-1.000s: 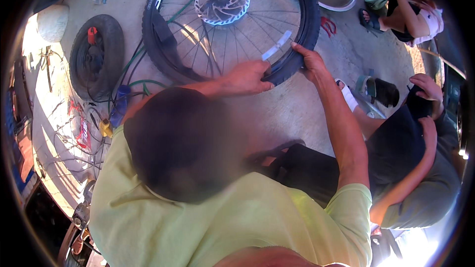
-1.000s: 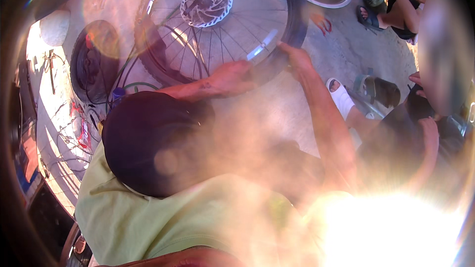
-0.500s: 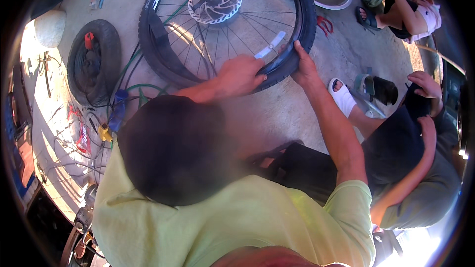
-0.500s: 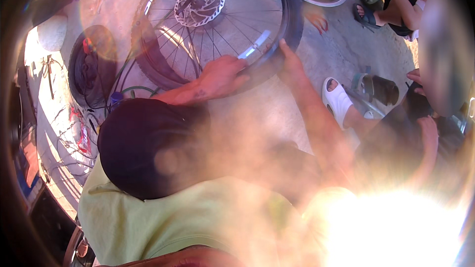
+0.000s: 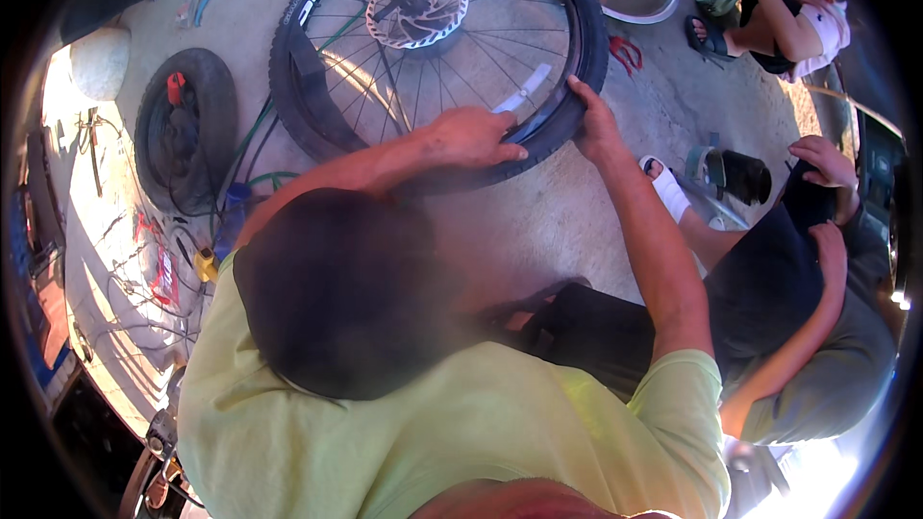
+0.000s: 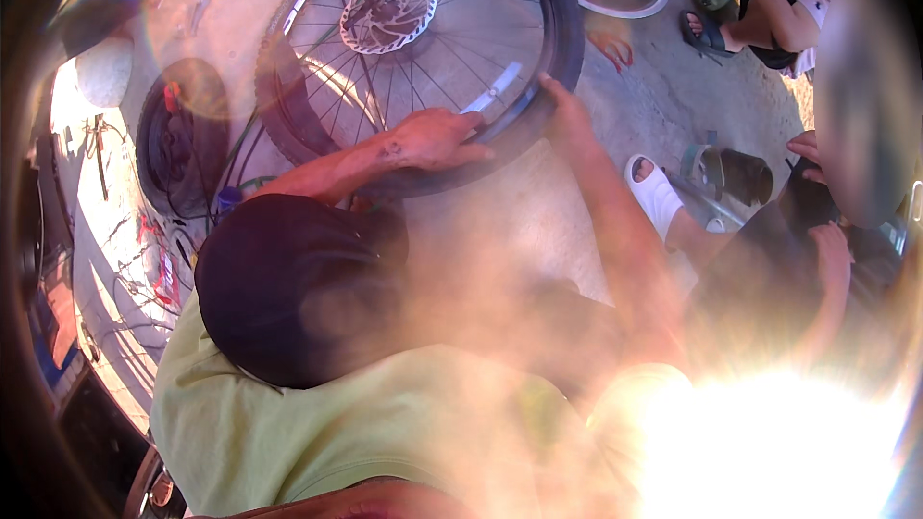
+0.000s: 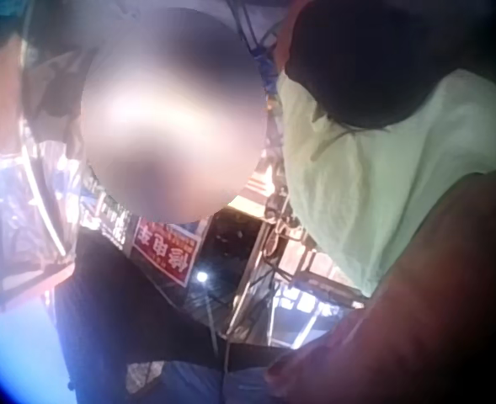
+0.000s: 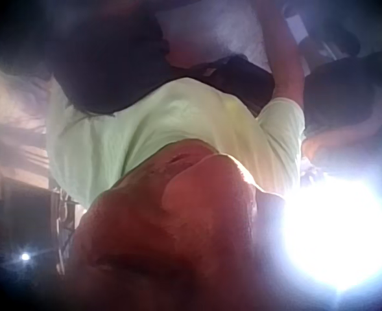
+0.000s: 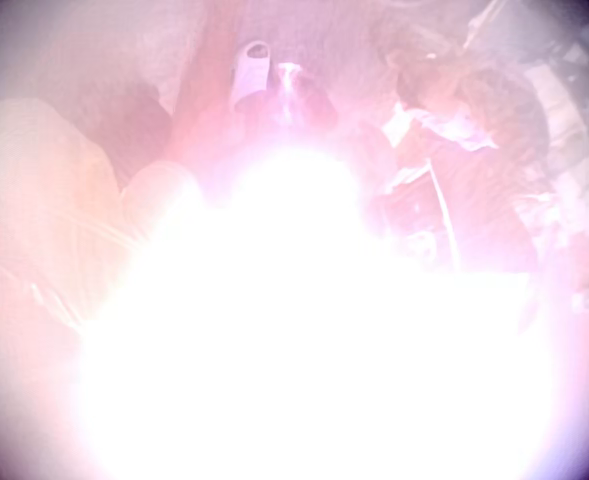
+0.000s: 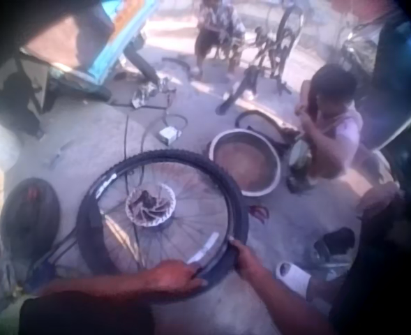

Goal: The person replaces a bicycle inner tube by pulling the tube out from under the tire, checking it in a basin of water, and then tucking the tube back into the wheel rim.

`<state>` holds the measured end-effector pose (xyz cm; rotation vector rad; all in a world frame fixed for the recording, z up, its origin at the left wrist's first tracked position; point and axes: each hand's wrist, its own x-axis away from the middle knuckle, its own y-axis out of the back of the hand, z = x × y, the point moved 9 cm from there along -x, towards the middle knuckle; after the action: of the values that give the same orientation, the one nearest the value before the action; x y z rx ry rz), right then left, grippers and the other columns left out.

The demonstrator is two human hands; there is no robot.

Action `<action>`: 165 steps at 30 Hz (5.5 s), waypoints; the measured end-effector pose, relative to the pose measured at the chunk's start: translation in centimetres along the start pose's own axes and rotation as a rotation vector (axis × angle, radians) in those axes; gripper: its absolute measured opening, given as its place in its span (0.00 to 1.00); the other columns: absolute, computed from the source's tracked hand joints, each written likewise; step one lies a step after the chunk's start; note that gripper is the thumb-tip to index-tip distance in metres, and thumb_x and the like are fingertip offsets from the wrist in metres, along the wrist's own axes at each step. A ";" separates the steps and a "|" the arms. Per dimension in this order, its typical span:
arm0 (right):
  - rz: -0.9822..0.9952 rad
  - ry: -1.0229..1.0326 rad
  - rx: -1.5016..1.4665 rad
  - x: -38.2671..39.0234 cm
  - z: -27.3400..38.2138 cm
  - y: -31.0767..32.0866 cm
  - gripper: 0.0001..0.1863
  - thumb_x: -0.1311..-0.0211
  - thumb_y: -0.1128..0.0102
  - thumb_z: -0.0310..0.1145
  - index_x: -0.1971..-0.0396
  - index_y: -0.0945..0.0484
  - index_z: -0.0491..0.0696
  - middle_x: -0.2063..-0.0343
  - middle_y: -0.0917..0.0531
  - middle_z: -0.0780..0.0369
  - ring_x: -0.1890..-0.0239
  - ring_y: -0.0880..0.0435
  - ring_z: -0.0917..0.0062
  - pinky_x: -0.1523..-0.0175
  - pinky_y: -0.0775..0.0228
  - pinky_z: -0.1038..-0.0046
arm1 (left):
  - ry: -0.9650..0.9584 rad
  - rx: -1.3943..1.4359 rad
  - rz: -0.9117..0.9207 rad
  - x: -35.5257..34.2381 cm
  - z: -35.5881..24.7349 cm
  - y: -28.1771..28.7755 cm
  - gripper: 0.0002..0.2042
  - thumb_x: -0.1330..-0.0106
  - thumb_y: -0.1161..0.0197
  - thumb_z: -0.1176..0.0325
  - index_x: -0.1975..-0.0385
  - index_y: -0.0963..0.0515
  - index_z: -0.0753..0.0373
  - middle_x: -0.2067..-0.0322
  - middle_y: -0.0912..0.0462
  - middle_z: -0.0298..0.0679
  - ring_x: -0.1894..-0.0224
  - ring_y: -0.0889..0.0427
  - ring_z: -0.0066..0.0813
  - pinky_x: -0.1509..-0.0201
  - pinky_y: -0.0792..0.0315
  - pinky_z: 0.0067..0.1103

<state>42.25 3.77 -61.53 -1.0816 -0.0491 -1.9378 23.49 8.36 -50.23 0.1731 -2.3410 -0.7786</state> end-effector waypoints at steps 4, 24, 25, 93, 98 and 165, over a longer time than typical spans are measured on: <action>-0.038 -0.068 -0.068 -0.4 3.2 0.2 0.25 0.33 0.34 0.46 0.46 0.21 0.42 0.51 0.16 0.59 0.49 0.18 0.67 0.39 0.27 0.65 | 0.005 -0.013 0.104 0.4 0.6 -0.4 0.29 0.32 0.38 0.42 0.44 0.24 0.62 0.57 0.15 0.53 0.51 0.16 0.54 0.48 0.24 0.43; -0.345 0.013 0.209 -3.4 1.3 3.1 0.48 0.36 0.35 0.64 0.37 0.29 0.31 0.39 0.24 0.50 0.41 0.23 0.62 0.37 0.29 0.64 | 0.021 -0.017 0.114 2.0 3.4 -2.7 0.31 0.35 0.37 0.39 0.40 0.26 0.56 0.57 0.15 0.53 0.51 0.16 0.56 0.48 0.24 0.43; -0.357 0.015 0.219 -3.4 1.4 3.1 0.48 0.37 0.35 0.64 0.37 0.28 0.31 0.39 0.24 0.50 0.41 0.23 0.62 0.38 0.29 0.65 | 0.017 -0.015 0.113 2.0 3.4 -2.8 0.31 0.35 0.37 0.39 0.40 0.26 0.55 0.57 0.14 0.53 0.52 0.16 0.56 0.48 0.24 0.43; 0.009 0.118 0.200 -2.2 3.6 1.5 0.26 0.34 0.29 0.46 0.48 0.21 0.40 0.61 0.15 0.64 0.61 0.16 0.78 0.51 0.23 0.74 | -0.064 -0.241 -0.171 10.2 10.8 4.3 0.16 0.39 0.32 0.65 0.53 0.19 0.61 0.56 0.20 0.46 0.48 0.21 0.48 0.45 0.26 0.39; -0.387 0.504 0.978 -0.8 9.2 2.1 0.29 0.38 0.27 0.45 0.46 0.23 0.39 0.53 0.15 0.57 0.54 0.15 0.68 0.45 0.24 0.68 | -0.111 -0.210 -0.131 9.7 12.0 2.6 0.16 0.41 0.31 0.64 0.54 0.19 0.60 0.58 0.19 0.44 0.51 0.20 0.49 0.47 0.26 0.41; 0.773 0.513 1.852 11.8 -7.0 -16.9 0.18 0.50 0.28 0.39 0.61 0.19 0.47 0.69 0.14 0.54 0.61 0.15 0.54 0.53 0.23 0.54 | 0.050 -0.137 -0.021 9.8 10.6 0.4 0.11 0.33 0.40 0.59 0.61 0.18 0.58 0.69 0.14 0.49 0.62 0.15 0.55 0.56 0.24 0.45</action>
<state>22.90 3.01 -51.56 0.5960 -0.8021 -0.7111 9.24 10.84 -51.06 0.1566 -2.2332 -0.9305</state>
